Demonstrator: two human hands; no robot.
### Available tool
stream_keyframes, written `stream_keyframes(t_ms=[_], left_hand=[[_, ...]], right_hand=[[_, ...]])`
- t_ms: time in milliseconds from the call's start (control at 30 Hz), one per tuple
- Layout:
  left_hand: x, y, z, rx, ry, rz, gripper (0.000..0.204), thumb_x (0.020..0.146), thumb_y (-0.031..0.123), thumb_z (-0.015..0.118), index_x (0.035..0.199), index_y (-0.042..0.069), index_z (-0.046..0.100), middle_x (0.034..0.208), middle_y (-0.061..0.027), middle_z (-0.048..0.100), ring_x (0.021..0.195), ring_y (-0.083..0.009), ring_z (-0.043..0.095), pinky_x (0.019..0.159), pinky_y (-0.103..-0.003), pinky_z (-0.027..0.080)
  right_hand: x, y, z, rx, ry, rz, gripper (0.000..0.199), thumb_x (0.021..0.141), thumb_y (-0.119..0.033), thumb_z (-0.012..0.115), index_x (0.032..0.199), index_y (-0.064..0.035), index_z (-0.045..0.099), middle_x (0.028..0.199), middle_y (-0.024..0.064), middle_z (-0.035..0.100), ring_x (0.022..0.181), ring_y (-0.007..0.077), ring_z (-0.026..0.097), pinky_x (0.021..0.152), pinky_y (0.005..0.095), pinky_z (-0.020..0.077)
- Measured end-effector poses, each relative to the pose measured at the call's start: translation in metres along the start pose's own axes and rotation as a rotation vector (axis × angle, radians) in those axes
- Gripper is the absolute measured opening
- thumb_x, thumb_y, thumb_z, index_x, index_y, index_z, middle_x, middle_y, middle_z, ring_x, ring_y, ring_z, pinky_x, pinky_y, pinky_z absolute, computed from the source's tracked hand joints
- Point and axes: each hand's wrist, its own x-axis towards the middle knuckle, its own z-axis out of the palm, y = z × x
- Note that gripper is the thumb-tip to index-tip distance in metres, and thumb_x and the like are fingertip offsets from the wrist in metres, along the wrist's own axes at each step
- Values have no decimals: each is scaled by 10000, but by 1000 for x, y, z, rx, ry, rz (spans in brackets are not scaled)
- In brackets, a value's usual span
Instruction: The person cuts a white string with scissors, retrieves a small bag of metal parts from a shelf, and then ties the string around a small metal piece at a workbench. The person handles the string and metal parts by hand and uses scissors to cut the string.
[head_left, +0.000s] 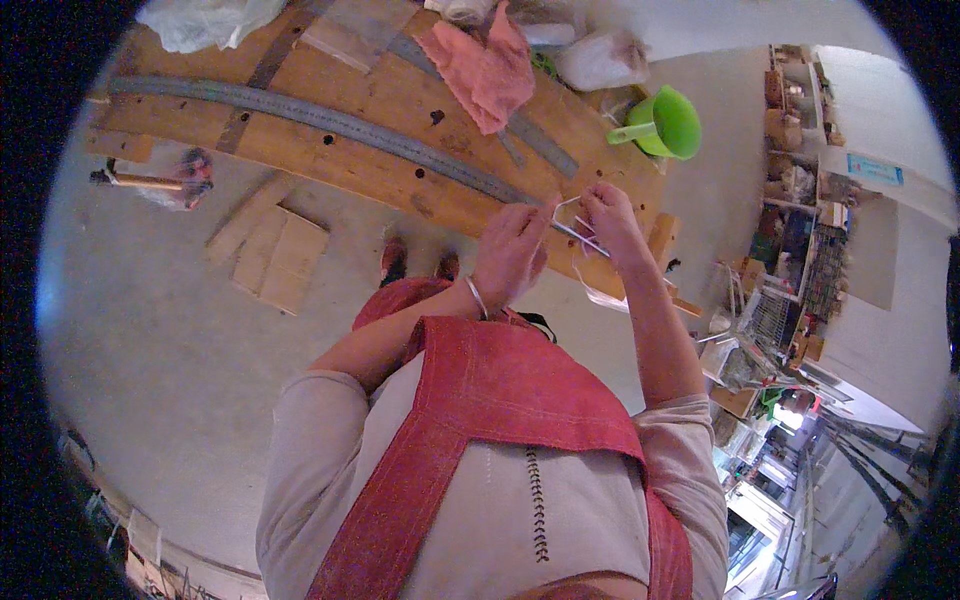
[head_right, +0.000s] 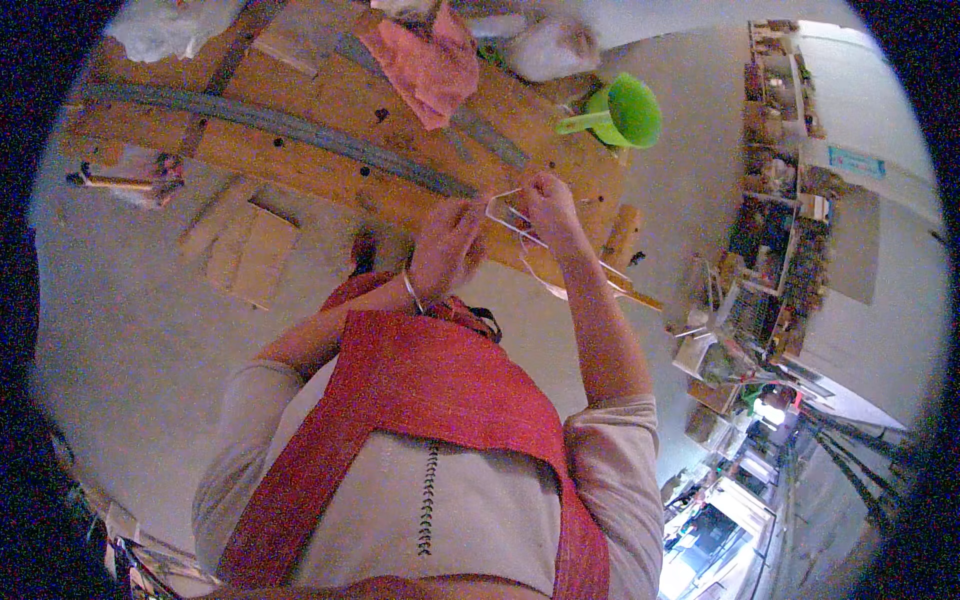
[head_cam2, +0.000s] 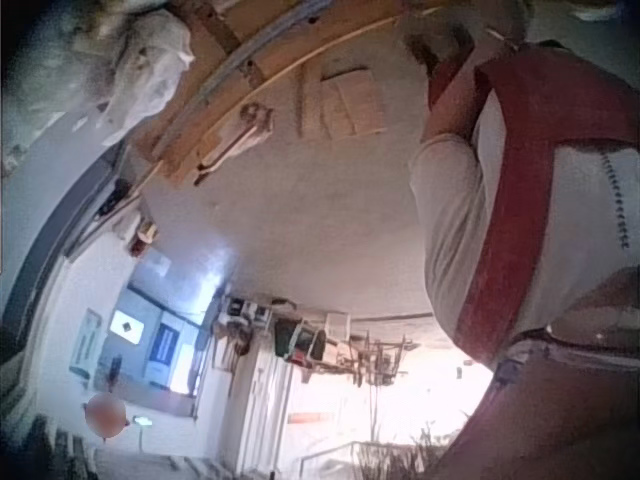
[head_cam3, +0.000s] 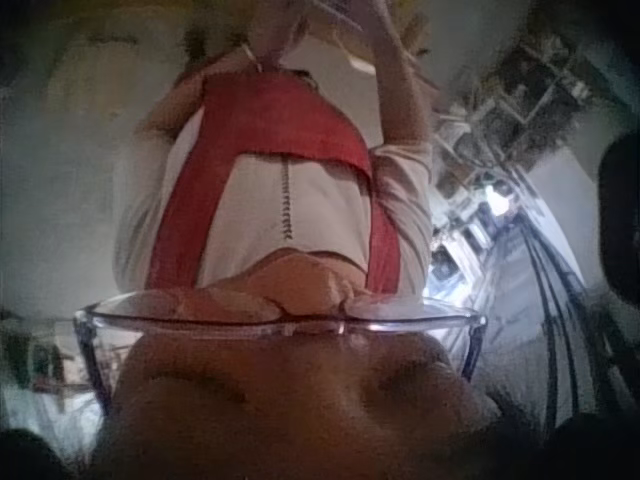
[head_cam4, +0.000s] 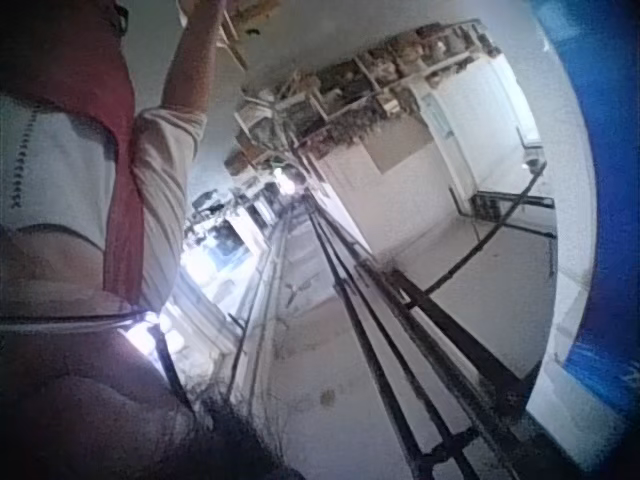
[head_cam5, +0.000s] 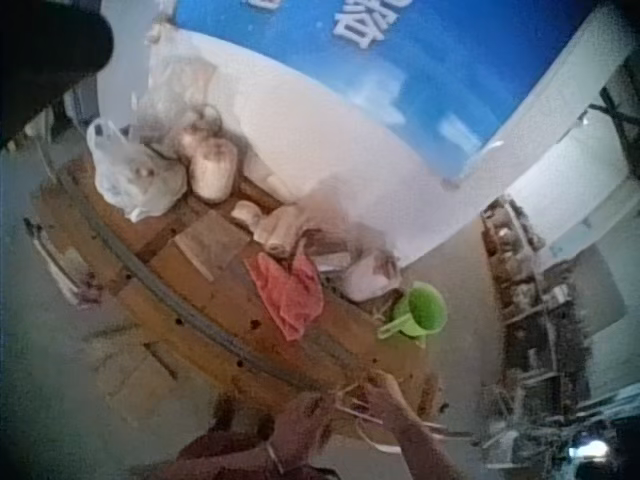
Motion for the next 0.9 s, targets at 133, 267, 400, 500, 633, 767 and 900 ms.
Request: stream_keyframes(t_ms=[133, 267, 400, 500, 633, 767, 900], left_hand=[[6, -1, -10, 21, -48, -15, 741, 743, 8, 710, 1448, 80, 494, 926, -151, 602, 796, -328, 577, 700, -435, 498], [-3, 11, 7, 76, 76, -61, 575, 812, 35, 693, 1361, 39, 521, 990, -127, 595, 907, -294, 596, 801, -399, 501], [-20, 17, 2, -477, 130, -583, 341, 934, 145, 680, 1243, 19, 606, 990, -37, 621, 827, -144, 592, 715, -285, 494], [-31, 0, 16, -746, 73, -820, 293, 968, 192, 667, 1206, 21, 640, 1018, 11, 634, 825, -87, 571, 696, -240, 474], [-14, 44, 7, -918, -17, -938, 303, 975, 192, 652, 1236, 40, 637, 1063, 26, 646, 929, -73, 564, 778, -254, 460], [8, 67, 29, -1240, 79, -1105, 328, 1009, 253, 605, 1279, 67, 613, 1098, 34, 642, 985, -69, 543, 826, -272, 435], [6, 65, 57, -387, 109, -399, 300, 1052, 325, 532, 1231, 99, 615, 1030, 41, 614, 895, -61, 520, 749, -242, 415]], right_hand=[[25, 30, 14, -253, 127, -312, 217, 964, -220, 567, 876, -24, 598, 767, 169, 645, 745, 347, 660, 669, 465, 525], [16, 35, 2, -322, 139, -454, 202, 959, -200, 543, 935, -2, 581, 837, 232, 625, 801, 416, 631, 709, 481, 490], [7, 31, 10, -284, 215, -503, 184, 964, -198, 533, 965, -21, 583, 870, 238, 637, 832, 446, 623, 721, 476, 488], [9, 33, 14, -263, 247, -532, 171, 958, -178, 547, 954, -12, 586, 846, 221, 628, 811, 399, 617, 714, 455, 488], [10, 37, 14, -244, 304, -574, 172, 952, -151, 568, 921, 17, 593, 795, 188, 615, 744, 305, 616, 687, 408, 485], [-4, 26, 15, -212, 294, -491, 185, 967, -176, 553, 943, 4, 592, 845, 192, 652, 782, 330, 658, 700, 426, 497], [-18, 16, 12, -241, 337, -544, 203, 982, -198, 555, 956, -1, 593, 849, 192, 659, 775, 309, 671, 697, 426, 504]])
